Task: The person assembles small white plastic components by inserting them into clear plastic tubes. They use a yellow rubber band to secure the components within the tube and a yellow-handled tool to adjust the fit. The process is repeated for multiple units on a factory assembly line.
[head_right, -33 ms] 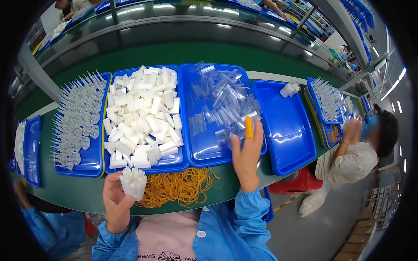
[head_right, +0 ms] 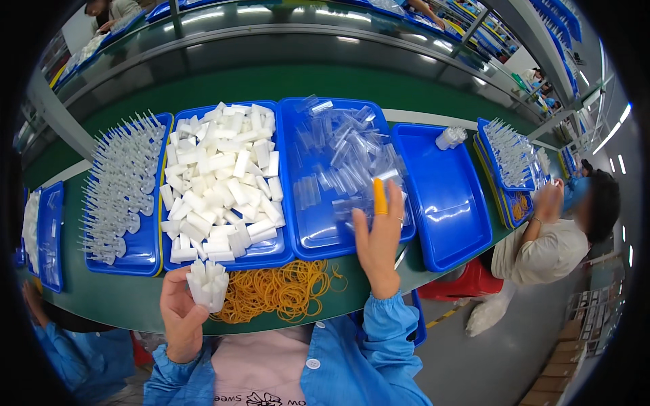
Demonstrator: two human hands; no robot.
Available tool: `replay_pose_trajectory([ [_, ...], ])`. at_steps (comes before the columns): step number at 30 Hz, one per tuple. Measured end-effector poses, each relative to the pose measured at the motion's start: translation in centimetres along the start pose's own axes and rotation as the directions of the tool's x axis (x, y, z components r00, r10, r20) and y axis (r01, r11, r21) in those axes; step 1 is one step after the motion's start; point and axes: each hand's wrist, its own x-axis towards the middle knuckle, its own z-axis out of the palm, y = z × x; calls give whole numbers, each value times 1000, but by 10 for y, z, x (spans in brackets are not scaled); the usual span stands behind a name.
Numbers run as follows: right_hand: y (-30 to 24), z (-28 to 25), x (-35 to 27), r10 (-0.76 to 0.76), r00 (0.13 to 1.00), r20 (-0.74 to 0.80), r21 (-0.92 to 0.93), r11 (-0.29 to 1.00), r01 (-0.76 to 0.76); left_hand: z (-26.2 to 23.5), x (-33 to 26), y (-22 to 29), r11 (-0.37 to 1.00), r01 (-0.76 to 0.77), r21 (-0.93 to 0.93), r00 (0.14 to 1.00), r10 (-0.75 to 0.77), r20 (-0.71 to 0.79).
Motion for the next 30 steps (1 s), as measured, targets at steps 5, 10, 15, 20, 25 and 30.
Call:
replay_pose_trajectory([
  [5, -23, -4, 9, -29, 998, 63, 316, 949, 8, 0, -2, 1, 999, -27, 18, 1000, 27, -12],
  [10, -26, -29, 8, -47, 998, 36, 290, 956, 34, -5, -4, -1, 998, -42, 55, 996, 46, -81],
  [15, -34, -28, -1, -190, 957, 218, 233, 963, 138, -1, -3, 1, 999, -31, 23, 997, 33, -68],
  [20, -46, -17, -7, -208, 924, 322, -2, 976, 220, -1, -3, -2, 998, -54, 42, 997, 56, -52],
  [25, -49, -17, -8, -233, 901, 365, -14, 967, 256, -4, -7, -3, 998, -44, 42, 996, 47, -79],
  [30, -51, -11, -15, -185, 887, 423, -70, 969, 235, -5, -7, -4, 999, -42, 25, 997, 44, -67],
])
